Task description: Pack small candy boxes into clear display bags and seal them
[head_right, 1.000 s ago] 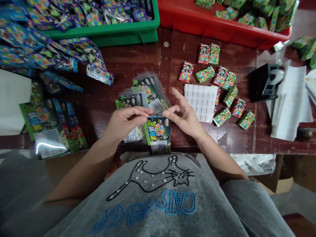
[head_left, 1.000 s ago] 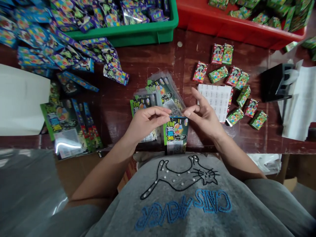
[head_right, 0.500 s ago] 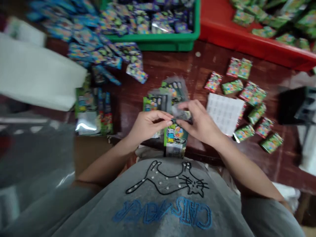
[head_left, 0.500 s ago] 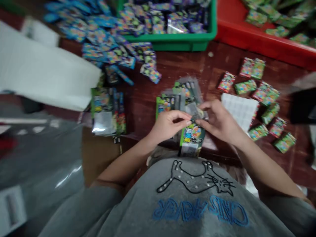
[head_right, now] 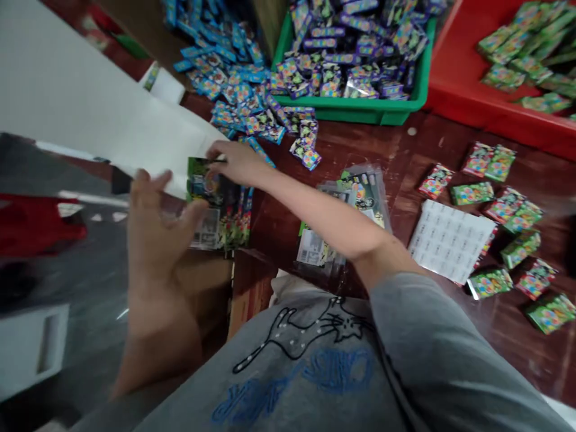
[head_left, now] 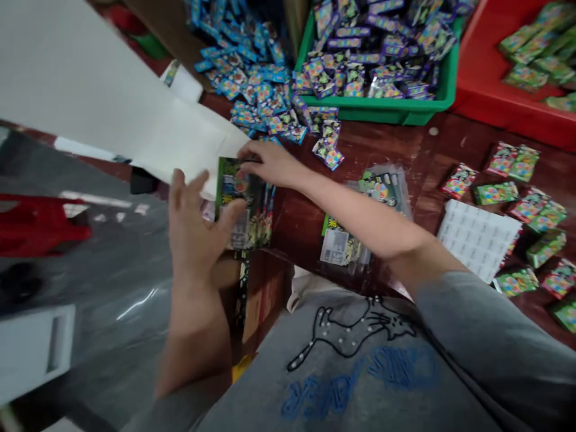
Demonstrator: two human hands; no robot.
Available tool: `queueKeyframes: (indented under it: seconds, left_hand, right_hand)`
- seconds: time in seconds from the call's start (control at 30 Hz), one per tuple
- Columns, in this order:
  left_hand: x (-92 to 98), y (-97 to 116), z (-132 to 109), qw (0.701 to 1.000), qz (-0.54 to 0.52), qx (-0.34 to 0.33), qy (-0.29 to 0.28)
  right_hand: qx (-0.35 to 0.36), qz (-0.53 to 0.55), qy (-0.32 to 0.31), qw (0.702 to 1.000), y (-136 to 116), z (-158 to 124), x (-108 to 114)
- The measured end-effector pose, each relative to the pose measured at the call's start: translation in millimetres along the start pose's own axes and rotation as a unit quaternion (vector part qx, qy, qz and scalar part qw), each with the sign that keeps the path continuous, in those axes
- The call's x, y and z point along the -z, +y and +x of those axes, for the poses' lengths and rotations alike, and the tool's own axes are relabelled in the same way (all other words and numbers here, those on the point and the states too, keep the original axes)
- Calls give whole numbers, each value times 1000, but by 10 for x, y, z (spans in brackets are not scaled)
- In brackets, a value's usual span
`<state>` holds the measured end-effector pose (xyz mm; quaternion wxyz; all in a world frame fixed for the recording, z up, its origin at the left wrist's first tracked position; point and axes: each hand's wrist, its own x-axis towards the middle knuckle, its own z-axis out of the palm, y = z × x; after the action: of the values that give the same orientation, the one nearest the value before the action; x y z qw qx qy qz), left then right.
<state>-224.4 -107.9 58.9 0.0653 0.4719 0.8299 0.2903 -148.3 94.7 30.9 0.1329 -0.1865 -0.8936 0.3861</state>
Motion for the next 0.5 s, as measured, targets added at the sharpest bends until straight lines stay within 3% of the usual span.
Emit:
queueKeyframes:
  seconds: [0.07, 0.17, 0.23, 0.33, 0.43, 0.5]
  left_hand:
    - [-90, -92, -26, 996, 77, 15, -31]
    - [-246, -89, -79, 990, 114, 47, -75]
    - [-334, 10, -125, 991, 124, 31, -50]
    - [-579, 305, -277, 997, 55, -50, -16]
    - [-1040, 665, -505, 988, -29, -99, -114]
    - [-1363, 832, -611, 984, -21, -74, -162]
  right_hand:
    - [-24, -27, 2, 999, 5, 221, -164]
    - [-47, -71, 34, 996, 68, 79, -234]
    - [-56, -108, 58, 991, 152, -259, -140]
    - [-71, -148, 67, 984, 341, -941, 139]
    - [-125, -183, 31, 975, 544, -1600, 350]
    - [-148, -205, -4, 967, 645, -1927, 370]
